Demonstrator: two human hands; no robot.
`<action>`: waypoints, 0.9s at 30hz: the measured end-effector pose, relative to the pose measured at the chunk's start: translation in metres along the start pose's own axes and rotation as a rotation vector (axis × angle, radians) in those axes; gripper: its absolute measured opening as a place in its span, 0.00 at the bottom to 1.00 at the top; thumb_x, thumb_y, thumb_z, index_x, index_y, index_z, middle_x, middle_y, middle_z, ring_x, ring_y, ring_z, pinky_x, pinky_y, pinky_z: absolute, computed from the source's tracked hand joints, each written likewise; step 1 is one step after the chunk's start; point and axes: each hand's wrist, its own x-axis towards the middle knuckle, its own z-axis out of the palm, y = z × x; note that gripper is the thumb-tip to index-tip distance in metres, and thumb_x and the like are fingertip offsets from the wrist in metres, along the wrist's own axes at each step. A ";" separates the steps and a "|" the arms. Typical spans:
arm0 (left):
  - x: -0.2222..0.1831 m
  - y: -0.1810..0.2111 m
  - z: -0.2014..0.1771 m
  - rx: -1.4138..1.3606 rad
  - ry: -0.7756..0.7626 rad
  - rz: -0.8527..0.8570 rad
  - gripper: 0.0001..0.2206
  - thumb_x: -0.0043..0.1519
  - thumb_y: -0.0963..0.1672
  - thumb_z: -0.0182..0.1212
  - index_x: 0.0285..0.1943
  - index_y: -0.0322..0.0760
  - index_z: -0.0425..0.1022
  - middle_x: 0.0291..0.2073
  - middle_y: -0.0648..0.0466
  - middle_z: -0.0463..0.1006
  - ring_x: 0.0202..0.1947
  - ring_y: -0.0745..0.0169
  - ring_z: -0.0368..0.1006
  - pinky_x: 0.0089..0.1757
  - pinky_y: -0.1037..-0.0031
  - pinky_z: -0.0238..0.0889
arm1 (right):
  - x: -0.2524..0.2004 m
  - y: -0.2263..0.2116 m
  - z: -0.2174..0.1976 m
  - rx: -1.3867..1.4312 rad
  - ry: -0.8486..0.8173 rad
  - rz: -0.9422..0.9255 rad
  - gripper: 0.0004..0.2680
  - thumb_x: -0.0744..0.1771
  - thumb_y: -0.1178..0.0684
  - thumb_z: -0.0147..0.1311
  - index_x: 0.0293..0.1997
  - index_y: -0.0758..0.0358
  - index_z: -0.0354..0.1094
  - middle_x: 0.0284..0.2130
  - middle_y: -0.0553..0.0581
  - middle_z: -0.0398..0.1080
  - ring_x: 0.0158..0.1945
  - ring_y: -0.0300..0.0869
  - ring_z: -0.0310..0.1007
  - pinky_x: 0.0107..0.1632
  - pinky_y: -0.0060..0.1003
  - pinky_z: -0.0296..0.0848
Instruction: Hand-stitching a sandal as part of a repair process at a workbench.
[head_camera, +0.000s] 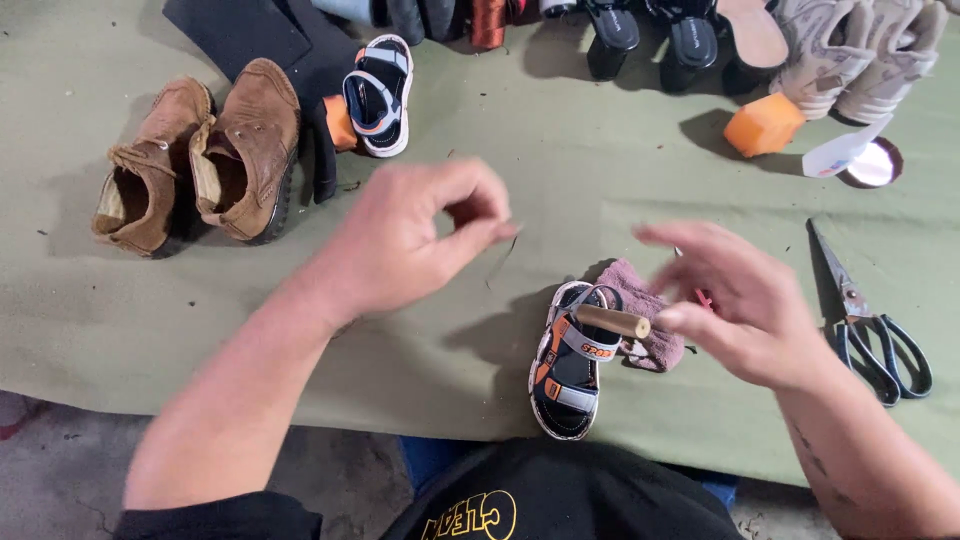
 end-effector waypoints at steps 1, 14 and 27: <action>0.008 0.019 -0.007 0.080 0.045 0.127 0.07 0.65 0.41 0.64 0.35 0.45 0.70 0.26 0.65 0.75 0.25 0.73 0.66 0.34 0.79 0.59 | 0.012 -0.010 0.005 0.303 -0.132 -0.014 0.34 0.61 0.54 0.62 0.74 0.68 0.47 0.70 0.68 0.58 0.42 0.42 0.74 0.44 0.34 0.79; 0.024 0.033 -0.035 0.219 -0.005 0.268 0.04 0.65 0.42 0.64 0.37 0.42 0.81 0.27 0.62 0.81 0.27 0.70 0.72 0.34 0.75 0.61 | 0.016 0.026 -0.060 0.680 -0.013 -0.162 0.10 0.72 0.54 0.44 0.35 0.65 0.70 0.24 0.55 0.67 0.26 0.40 0.66 0.31 0.32 0.65; 0.037 0.032 -0.039 0.178 0.172 0.185 0.05 0.67 0.38 0.65 0.37 0.38 0.78 0.28 0.61 0.75 0.28 0.73 0.67 0.32 0.79 0.61 | -0.060 0.102 -0.088 0.029 0.259 0.333 0.06 0.72 0.55 0.53 0.44 0.67 0.73 0.26 0.54 0.64 0.30 0.38 0.57 0.34 0.30 0.57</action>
